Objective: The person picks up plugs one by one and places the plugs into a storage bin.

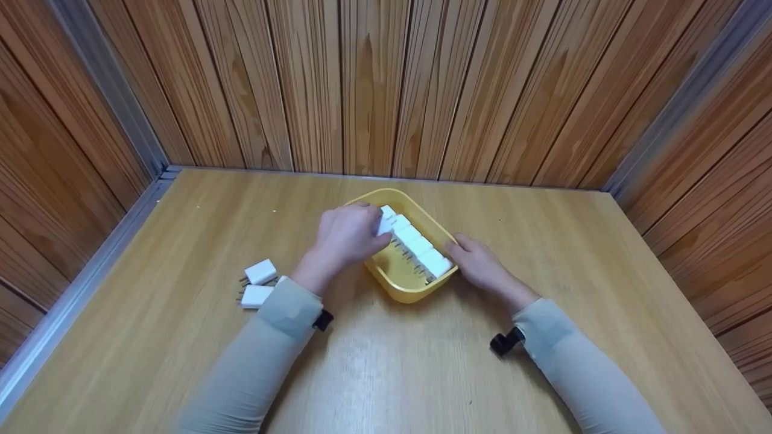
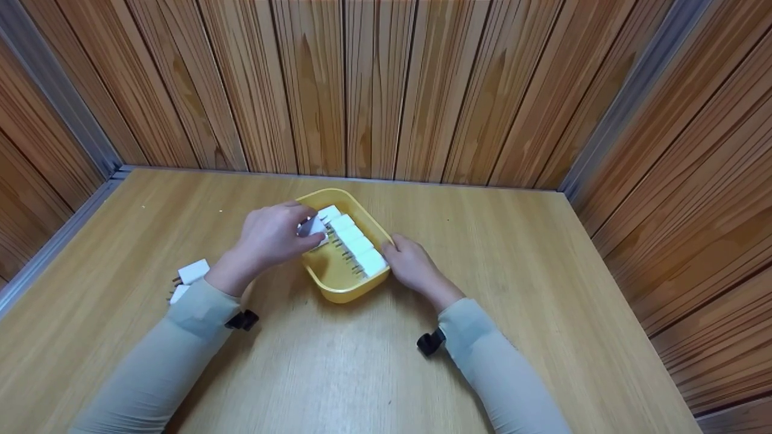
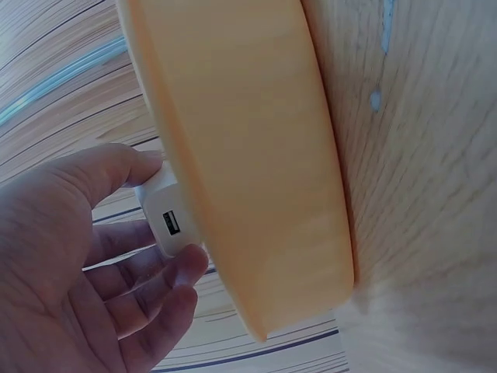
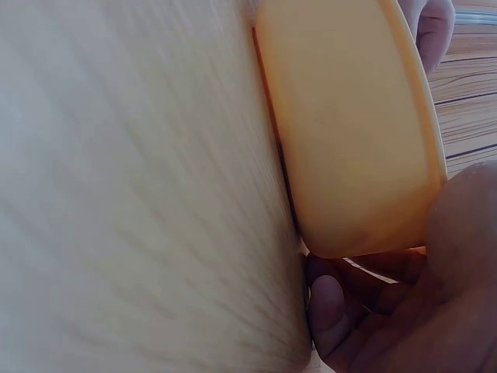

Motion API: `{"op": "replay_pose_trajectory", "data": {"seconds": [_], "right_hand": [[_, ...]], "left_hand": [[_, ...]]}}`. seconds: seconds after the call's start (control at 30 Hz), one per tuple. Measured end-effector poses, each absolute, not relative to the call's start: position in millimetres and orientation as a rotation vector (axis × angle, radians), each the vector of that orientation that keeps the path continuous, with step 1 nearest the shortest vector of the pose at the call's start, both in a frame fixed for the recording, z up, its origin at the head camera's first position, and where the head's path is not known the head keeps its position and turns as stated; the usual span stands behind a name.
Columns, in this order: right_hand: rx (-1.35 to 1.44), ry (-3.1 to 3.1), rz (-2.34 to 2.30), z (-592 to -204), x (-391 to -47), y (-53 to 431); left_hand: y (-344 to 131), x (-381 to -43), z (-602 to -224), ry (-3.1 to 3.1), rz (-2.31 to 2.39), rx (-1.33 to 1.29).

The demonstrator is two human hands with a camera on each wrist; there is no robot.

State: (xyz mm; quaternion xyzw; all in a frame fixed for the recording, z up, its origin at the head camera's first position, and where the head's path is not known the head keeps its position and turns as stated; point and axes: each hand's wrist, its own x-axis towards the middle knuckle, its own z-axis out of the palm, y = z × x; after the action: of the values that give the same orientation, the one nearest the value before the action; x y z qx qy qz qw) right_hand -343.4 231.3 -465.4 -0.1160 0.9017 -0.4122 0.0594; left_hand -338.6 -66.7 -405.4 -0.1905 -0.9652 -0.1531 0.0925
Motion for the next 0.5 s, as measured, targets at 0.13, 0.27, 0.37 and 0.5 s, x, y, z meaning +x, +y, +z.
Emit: {"op": "replay_pose_trajectory", "data": {"seconds": [0.13,0.27,0.37,0.5], "right_hand": [[-0.354,2.73,-1.254,-465.6,-343.2,231.4],[-0.338,2.732,-1.252,-466.0,-343.3,230.8],[-0.34,2.729,-1.257,-466.0,-343.3,230.5],[-0.351,2.729,-1.259,-466.1,-343.0,230.6]], "left_hand": [[-61.3,-340.3,-409.0,-2.871,-0.443,-0.561],[-56.4,-341.3,-412.4,-2.865,-0.401,-0.582],[-54.2,-342.2,-415.5,-2.873,-0.363,-0.583],[-53.2,-344.4,-420.7,-2.903,-0.352,-0.571]]}}
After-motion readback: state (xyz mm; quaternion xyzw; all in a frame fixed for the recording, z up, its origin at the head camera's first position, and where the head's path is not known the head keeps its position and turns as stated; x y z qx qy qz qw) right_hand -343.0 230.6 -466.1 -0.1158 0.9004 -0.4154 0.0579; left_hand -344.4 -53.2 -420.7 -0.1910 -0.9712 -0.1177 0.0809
